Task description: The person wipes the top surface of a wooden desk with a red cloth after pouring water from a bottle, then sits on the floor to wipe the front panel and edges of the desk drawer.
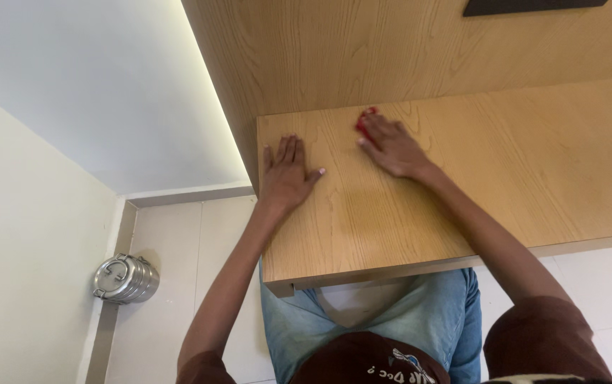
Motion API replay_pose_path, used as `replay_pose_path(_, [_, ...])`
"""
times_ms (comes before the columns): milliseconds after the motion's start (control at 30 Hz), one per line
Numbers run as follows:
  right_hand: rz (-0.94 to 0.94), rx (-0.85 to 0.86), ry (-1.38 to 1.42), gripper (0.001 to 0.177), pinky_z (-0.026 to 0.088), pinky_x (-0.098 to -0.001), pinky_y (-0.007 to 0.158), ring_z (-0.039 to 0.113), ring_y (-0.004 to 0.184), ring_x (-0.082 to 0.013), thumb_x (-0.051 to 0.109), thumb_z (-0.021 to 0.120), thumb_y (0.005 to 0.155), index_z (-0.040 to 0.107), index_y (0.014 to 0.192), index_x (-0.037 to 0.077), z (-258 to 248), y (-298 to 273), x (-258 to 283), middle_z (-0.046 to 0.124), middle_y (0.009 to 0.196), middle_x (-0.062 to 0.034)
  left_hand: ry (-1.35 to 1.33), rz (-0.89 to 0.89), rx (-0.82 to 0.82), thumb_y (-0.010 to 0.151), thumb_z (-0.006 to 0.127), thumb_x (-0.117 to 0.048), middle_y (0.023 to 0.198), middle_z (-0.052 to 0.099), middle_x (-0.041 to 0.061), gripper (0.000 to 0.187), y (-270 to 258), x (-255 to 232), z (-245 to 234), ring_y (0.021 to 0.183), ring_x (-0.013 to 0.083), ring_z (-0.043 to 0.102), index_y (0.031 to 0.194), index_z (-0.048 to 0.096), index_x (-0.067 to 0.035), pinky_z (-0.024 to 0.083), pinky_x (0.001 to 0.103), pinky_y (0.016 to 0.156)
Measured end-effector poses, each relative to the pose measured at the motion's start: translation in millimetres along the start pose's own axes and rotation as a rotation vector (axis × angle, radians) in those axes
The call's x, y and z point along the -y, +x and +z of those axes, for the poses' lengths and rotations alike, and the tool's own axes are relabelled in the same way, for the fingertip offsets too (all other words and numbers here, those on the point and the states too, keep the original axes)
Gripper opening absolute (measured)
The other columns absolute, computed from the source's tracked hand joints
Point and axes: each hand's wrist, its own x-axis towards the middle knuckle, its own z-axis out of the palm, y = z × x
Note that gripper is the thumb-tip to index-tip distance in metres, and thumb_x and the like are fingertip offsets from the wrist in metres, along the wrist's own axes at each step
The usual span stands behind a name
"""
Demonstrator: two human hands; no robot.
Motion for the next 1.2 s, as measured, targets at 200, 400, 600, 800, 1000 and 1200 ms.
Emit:
replay_pose_path(200, [0.321, -0.163, 0.032, 0.085, 0.006, -0.0467, 0.127, 0.005, 0.158, -0.0258, 0.065, 0.014, 0.1, 0.014, 0.163, 0.007, -7.2, -0.3, -80.6, 0.009, 0.172, -0.0096, -0.017, -0.029, -0.134, 0.099, 0.03, -0.069, 0.169, 0.017, 0.016, 0.093, 23.6, 35.0, 12.8, 0.157, 0.0257, 0.009, 0.158, 0.02, 0.003, 0.007, 0.045, 0.126])
replay_pose_path(400, [0.515, -0.228, 0.004, 0.1, 0.003, -0.0504, 0.128, -0.001, 0.158, -0.0392, 0.072, 0.019, 0.099, 0.011, 0.161, -0.006, 15.0, 33.9, -45.2, 0.004, 0.17, -0.0239, -0.184, -0.019, -0.284, 0.107, 0.026, -0.057, 0.169, 0.023, 0.015, 0.078, 21.1, 37.5, 15.3, 0.158, 0.0262, 0.018, 0.159, 0.027, 0.002, 0.011, 0.047, 0.129])
replay_pose_path(600, [0.385, -0.154, -0.028, 0.107, 0.003, -0.0513, 0.127, -0.005, 0.156, -0.0437, 0.077, 0.021, 0.097, 0.007, 0.16, -0.008, 29.5, 59.8, 37.4, 0.001, 0.169, -0.0277, -0.258, 0.038, -0.368, 0.107, 0.028, -0.051, 0.169, 0.024, 0.014, 0.072, 21.7, 36.8, 11.4, 0.157, 0.0268, 0.018, 0.158, 0.029, 0.0, 0.014, 0.05, 0.127])
replay_pose_path(800, [0.008, -0.111, -0.055, 0.097, 0.007, -0.0483, 0.126, -0.001, 0.157, -0.0384, 0.068, 0.027, 0.098, 0.011, 0.159, -0.006, 43.4, 33.9, 130.0, 0.005, 0.169, -0.0244, -0.417, 0.089, -0.369, 0.109, 0.024, -0.048, 0.167, 0.03, 0.016, 0.07, 13.9, 40.4, 1.2, 0.156, 0.0304, 0.024, 0.157, 0.033, 0.001, 0.02, 0.046, 0.127])
replay_pose_path(1000, [-0.258, -0.053, -0.034, 0.092, 0.009, -0.0477, 0.125, 0.004, 0.157, -0.0365, 0.062, 0.035, 0.101, 0.017, 0.157, -0.008, 30.2, -63.4, 143.0, 0.012, 0.167, -0.0246, -0.628, 0.022, -0.343, 0.107, 0.021, -0.052, 0.164, 0.036, 0.015, 0.071, 2.9, 39.9, -4.3, 0.153, 0.0309, 0.03, 0.155, 0.038, -0.002, 0.024, 0.043, 0.125])
replay_pose_path(1200, [-0.266, -0.051, -0.025, 0.09, 0.012, -0.0472, 0.124, 0.007, 0.156, -0.0343, 0.062, 0.036, 0.099, 0.019, 0.156, -0.005, 25.4, -83.6, 146.7, 0.015, 0.167, -0.0228, -0.72, 0.05, -0.416, 0.109, 0.019, -0.051, 0.164, 0.038, 0.018, 0.071, 2.3, 43.0, -6.2, 0.154, 0.0326, 0.029, 0.155, 0.039, 0.0, 0.023, 0.044, 0.127])
